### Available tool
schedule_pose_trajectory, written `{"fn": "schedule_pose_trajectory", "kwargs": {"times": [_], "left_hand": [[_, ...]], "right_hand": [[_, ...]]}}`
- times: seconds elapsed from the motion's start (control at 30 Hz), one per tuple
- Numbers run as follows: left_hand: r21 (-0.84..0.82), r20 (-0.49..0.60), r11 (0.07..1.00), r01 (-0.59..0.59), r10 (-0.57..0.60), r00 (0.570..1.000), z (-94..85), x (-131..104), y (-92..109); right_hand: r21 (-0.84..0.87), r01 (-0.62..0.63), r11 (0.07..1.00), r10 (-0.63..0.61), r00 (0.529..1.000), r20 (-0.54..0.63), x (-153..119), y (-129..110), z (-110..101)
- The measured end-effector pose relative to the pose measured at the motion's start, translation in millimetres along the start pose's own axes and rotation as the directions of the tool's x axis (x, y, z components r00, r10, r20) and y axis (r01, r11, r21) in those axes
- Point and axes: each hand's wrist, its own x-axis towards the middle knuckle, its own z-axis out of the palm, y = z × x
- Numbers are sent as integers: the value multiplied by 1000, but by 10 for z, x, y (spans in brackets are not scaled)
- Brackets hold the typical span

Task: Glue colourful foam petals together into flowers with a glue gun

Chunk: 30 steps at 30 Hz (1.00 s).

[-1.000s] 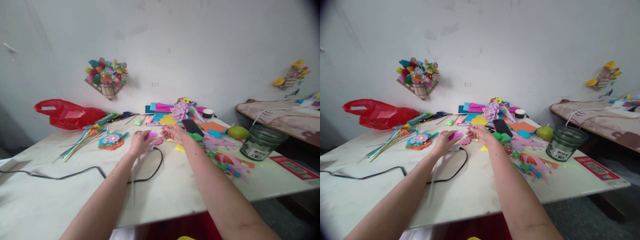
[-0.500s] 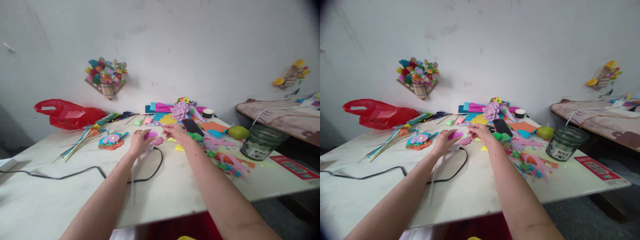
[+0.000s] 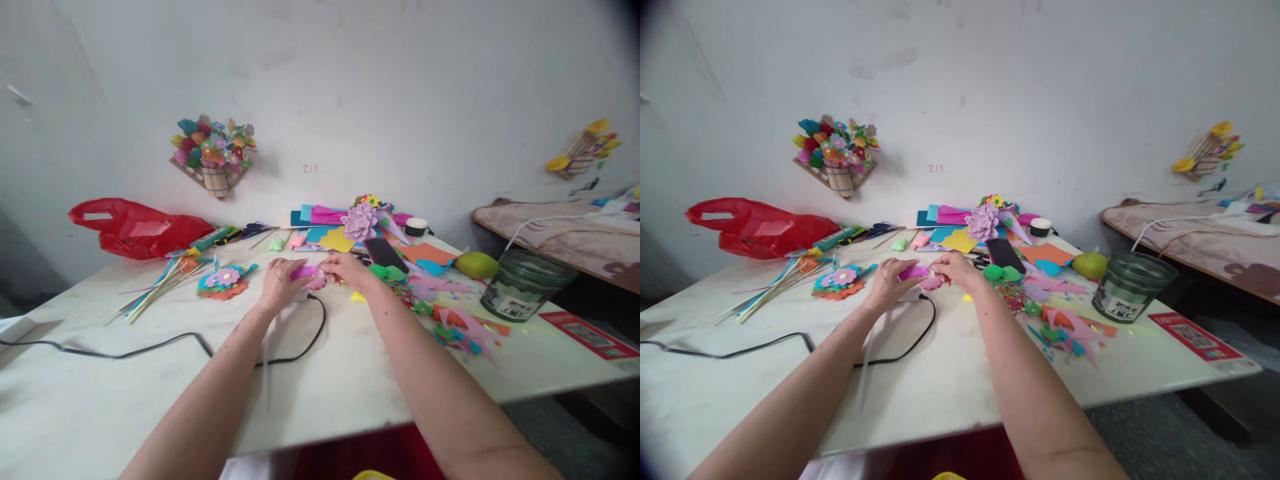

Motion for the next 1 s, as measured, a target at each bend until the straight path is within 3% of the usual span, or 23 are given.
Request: {"fn": "schedule_pose_trajectory", "kwargs": {"times": [0.13, 0.23, 0.33, 0.43, 0.53, 0.63, 0.77, 1.0], "left_hand": [[4, -10, 1000, -14, 14, 1000, -17, 2, 6], [18, -110, 1000, -9, 11, 994, -46, 15, 13], [20, -216, 999, 30, -25, 976, -65, 24, 8], [-2, -287, 996, 88, -85, 954, -63, 25, -5], [-12, -305, 993, 118, -116, 945, -59, 22, -13], [-17, -305, 989, 145, -143, 941, -62, 19, -22], [-51, -290, 974, 219, -224, 930, -74, 17, -46], [-132, -290, 948, 289, -316, 903, -96, 19, -63]], "right_hand": [[-86, 8, 996, -12, 999, -45, 12, -5, 41], [-49, 7, 999, -18, 973, -231, 59, 21, 24], [-40, -61, 997, 32, 860, -509, 132, 125, -94], [-283, -220, 934, -31, 739, -673, 178, 266, -269], [-578, -351, 736, -183, 719, -670, 164, 364, -410], [-672, -395, 627, -255, 711, -656, 126, 395, -486], [-668, -328, 668, -341, 663, -667, 122, 368, -517], [-543, -141, 828, -289, 722, -628, 127, 222, -313]]}}
